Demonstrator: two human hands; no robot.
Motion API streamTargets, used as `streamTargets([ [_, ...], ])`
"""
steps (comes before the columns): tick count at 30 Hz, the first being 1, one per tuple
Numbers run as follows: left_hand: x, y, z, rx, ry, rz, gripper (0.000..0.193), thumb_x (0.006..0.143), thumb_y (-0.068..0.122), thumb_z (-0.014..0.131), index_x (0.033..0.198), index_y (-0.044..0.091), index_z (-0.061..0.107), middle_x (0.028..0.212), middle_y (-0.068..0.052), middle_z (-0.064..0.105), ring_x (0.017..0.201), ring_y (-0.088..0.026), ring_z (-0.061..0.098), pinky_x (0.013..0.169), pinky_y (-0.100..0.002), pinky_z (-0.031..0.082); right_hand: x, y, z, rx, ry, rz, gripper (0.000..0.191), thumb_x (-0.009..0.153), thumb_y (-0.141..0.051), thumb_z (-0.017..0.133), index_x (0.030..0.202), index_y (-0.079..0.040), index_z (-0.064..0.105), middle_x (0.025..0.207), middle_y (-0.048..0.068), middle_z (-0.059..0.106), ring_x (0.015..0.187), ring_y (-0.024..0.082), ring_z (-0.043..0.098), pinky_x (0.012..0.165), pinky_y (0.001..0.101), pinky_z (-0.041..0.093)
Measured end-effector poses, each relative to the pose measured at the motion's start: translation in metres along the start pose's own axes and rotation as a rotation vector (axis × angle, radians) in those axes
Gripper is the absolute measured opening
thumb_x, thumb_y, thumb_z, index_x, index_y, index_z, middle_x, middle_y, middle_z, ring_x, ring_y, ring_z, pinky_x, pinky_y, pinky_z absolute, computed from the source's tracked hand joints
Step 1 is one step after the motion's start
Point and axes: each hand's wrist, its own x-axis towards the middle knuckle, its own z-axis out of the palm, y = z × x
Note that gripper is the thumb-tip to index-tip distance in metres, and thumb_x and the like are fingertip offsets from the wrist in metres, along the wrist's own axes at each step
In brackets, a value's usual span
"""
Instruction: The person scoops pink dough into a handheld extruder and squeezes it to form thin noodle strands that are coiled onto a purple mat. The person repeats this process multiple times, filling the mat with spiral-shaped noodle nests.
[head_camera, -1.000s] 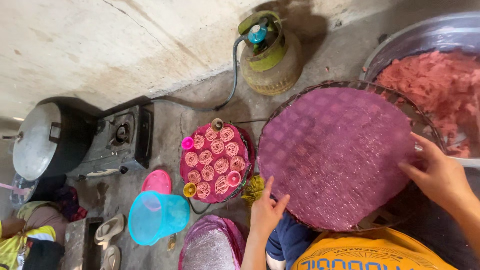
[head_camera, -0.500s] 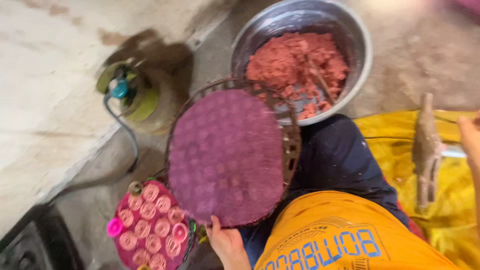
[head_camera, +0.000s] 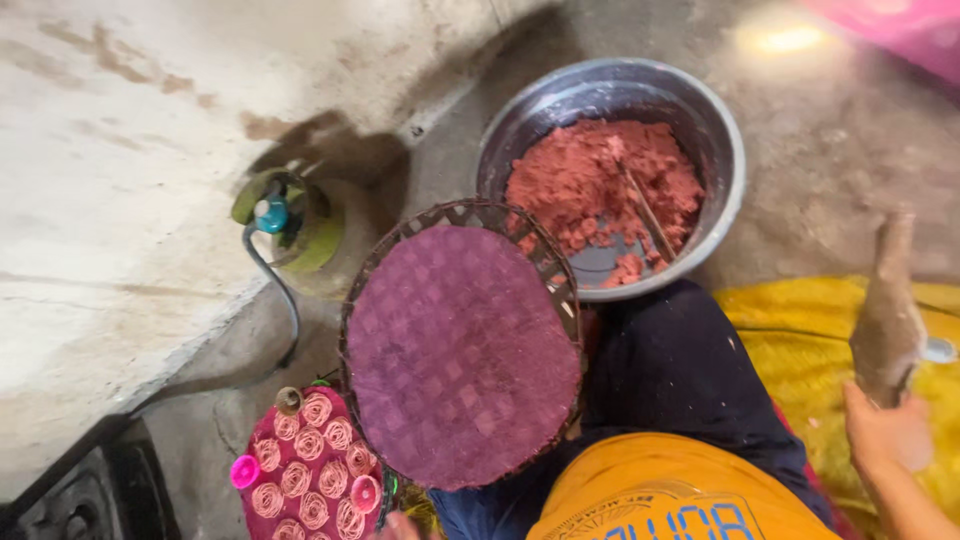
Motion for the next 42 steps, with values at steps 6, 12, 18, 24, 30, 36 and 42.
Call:
streamTargets([
  [6, -0.098, 0.070, 0.084, 0.461, -0.478, 1.157, 0.072, 0.080, 0.003, 0.073, 0.146, -0.002, 0.045, 0.145, -0.025, 0.052, 0.142, -0.037, 0.047, 0.121, -0.049, 0.033, 0.008, -0.056, -0.013, 0.594, -0.286, -0.308, 0.038, 0.091, -0.028, 0.082, 0.105, 0.001, 0.062, 0.085, 0.015, 0.068, 0.069, 0.020, 0.060, 0.067, 0.0350, 0.048],
  [12, -0.235, 0.088, 0.260, 0.946, -0.793, 1.723, 0.080, 0.077, 0.029, 0.079, 0.143, 0.000, 0.045, 0.145, -0.023, 0.050, 0.139, -0.042, 0.043, 0.116, -0.067, 0.022, -0.028, -0.159, -0.011, 1.087, -1.594, -0.527, 0.037, 0.087, -0.023, 0.064, 0.118, -0.004, 0.065, 0.078, 0.010, 0.069, 0.061, 0.020, 0.066, 0.056, 0.0361, 0.057],
  [18, -0.221, 0.111, 0.321, 0.973, -0.524, 2.061, 0.011, 0.091, 0.021, 0.069, 0.088, 0.014, 0.061, 0.083, -0.005, 0.064, 0.078, -0.027, 0.064, 0.078, -0.046, 0.048, -0.010, -0.300, -0.111, 0.927, -0.999, -1.082, 0.050, 0.093, -0.033, 0.051, 0.133, -0.004, 0.057, 0.105, 0.003, 0.067, 0.087, 0.018, 0.067, 0.065, 0.0339, 0.059],
  [24, -0.233, 0.119, 0.350, 0.937, -0.752, 2.122, 0.013, 0.086, 0.024, 0.066, 0.086, 0.011, 0.064, 0.073, -0.006, 0.064, 0.060, -0.023, 0.063, 0.054, -0.036, 0.044, -0.034, -0.357, -0.211, 0.731, 0.124, -1.769, 0.052, 0.072, -0.011, 0.072, 0.121, 0.002, 0.060, 0.101, 0.018, 0.063, 0.092, 0.039, 0.062, 0.083, 0.0466, 0.049],
  [30, -0.243, 0.149, 0.309, 1.040, -0.839, 2.170, 0.017, 0.084, 0.028, 0.072, 0.076, 0.018, 0.061, 0.067, -0.001, 0.061, 0.061, -0.021, 0.062, 0.065, -0.035, 0.045, -0.035, -0.326, -0.235, 0.496, -0.433, -1.806, 0.036, 0.075, -0.024, 0.085, 0.100, -0.017, 0.060, 0.089, 0.003, 0.069, 0.086, 0.026, 0.068, 0.078, 0.0393, 0.053],
  [36, -0.245, 0.181, 0.291, 0.939, -0.840, 2.134, 0.010, 0.083, 0.026, 0.077, 0.091, 0.021, 0.074, 0.066, 0.000, 0.065, 0.056, -0.020, 0.062, 0.059, -0.038, 0.045, 0.045, -0.319, -0.237, 0.721, -0.663, -1.308, 0.062, 0.070, -0.003, 0.076, 0.124, -0.005, 0.045, 0.081, 0.005, 0.068, 0.071, 0.017, 0.071, 0.064, 0.0351, 0.061],
  [42, -0.191, 0.182, 0.300, 0.173, -1.339, 0.351, 0.029, 0.083, 0.013, 0.079, 0.110, 0.009, 0.071, 0.111, -0.013, 0.075, 0.099, -0.022, 0.078, 0.083, -0.041, 0.069, 0.108, -0.290, -0.226, 1.483, -0.460, -0.763, 0.053, 0.092, -0.010, 0.070, 0.138, -0.007, 0.046, 0.103, 0.011, 0.065, 0.088, 0.021, 0.065, 0.073, 0.0389, 0.052],
])
